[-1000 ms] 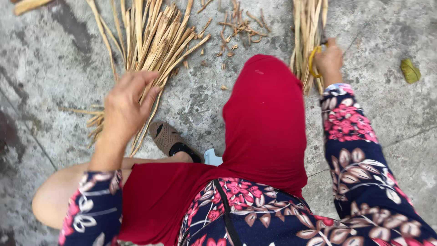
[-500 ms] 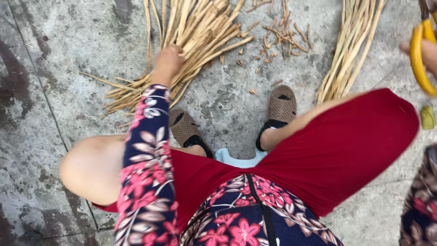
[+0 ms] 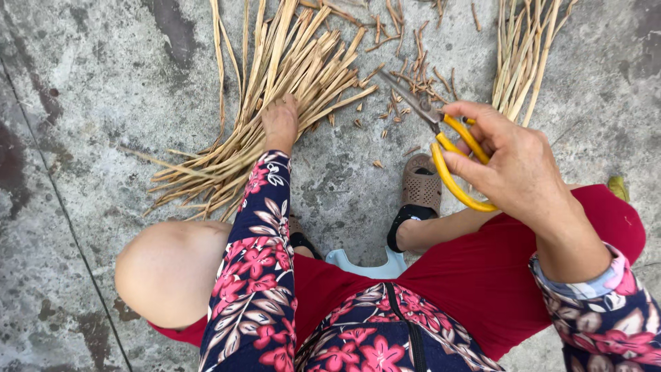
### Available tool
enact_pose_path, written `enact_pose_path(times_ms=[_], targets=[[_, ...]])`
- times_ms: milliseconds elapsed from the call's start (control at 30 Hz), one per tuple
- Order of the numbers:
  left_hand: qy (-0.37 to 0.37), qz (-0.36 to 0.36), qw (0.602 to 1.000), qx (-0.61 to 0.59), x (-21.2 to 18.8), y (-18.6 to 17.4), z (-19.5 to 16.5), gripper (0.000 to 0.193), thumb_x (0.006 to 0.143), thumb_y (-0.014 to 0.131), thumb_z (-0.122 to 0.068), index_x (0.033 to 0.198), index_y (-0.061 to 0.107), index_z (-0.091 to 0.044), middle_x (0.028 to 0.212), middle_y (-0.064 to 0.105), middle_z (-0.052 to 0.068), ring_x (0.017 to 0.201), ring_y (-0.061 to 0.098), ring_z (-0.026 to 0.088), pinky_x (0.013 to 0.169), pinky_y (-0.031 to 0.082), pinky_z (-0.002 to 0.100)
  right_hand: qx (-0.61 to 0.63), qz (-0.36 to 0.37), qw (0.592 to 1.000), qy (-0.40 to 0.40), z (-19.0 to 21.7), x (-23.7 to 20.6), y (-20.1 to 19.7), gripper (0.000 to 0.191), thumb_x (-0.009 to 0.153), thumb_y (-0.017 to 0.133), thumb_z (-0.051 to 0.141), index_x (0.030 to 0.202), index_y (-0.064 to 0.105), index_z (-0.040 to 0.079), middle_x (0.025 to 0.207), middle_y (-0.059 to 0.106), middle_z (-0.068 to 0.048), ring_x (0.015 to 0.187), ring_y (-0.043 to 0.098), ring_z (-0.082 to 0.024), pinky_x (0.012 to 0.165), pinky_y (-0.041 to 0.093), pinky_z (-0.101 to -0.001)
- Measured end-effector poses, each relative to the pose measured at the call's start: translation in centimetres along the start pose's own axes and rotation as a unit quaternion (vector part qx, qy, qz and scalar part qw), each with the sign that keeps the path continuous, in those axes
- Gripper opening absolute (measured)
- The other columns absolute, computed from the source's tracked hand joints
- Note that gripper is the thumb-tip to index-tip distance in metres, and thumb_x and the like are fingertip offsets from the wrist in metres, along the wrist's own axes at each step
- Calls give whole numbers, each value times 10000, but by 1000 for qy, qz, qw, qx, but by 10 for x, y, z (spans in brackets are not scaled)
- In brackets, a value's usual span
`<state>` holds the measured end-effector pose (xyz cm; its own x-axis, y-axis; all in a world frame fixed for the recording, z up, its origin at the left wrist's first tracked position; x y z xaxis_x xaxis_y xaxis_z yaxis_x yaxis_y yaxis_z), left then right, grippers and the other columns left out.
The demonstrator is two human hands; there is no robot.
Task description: The person sits on a concrete floor and uses yellow-handled shears to trim bundles of dried plant stems. They repeatedly pick up a bundle, align the stems, and cut them to a uniform length, placing the trimmed pieces into a growing pile on the floor.
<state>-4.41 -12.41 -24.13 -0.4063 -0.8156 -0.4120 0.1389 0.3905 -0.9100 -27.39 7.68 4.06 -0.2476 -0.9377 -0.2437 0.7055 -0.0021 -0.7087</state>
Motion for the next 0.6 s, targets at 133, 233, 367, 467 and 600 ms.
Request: enact_pose_path(times_ms=[133,233,367,467,600], targets=[[-8,35,997,-61,-4,1,3,418,896,709,-375,1129,567,-59,1097,653,170,1045,637,313,915,528,476,42,-8,999,-19,-4,4,-4,558,895,756,43,1423,585,93,928,711,-58,796,662,-72,698,540,-230],[-36,6,980,-197,-5,-16,15,281,948,675,-246,1119,581,-44,1071,666,178,978,661,306,896,543,464,86,-22,994,-57,-2,8,-3,527,929,739,9,1428,580,62,973,696,-50,882,673,-73,751,554,-221],[-66,-38,934,-348,-13,-47,28,307,922,653,-178,1213,590,-100,1069,711,151,930,684,263,887,530,435,156,-44,985,-67,-12,18,-2,484,973,687,0,1441,569,40,971,691,-10,867,684,-62,728,552,-197],[-29,-81,898,-430,-26,-71,29,361,934,706,-230,1261,609,-114,1054,752,119,868,711,211,825,550,391,260,-43,963,-60,-22,26,3,460,992,686,38,1440,582,43,962,676,13,837,659,-35,695,522,-178],[-16,-65,853,-517,-34,-103,30,268,976,681,-226,1216,646,-110,986,755,69,735,678,141,670,577,310,366,-51,929,-27,-33,42,16,395,1001,779,109,1370,653,51,906,646,0,648,536,-43,557,439,-192]])
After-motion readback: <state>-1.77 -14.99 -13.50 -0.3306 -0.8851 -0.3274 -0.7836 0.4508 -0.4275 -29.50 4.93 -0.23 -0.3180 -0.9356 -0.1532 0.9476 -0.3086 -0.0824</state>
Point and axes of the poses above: each hand's wrist, its own x-axis towards the middle knuckle, its own y-axis out of the palm, z = x × y, the point moved 6 cm from there along x, towards the middle knuckle
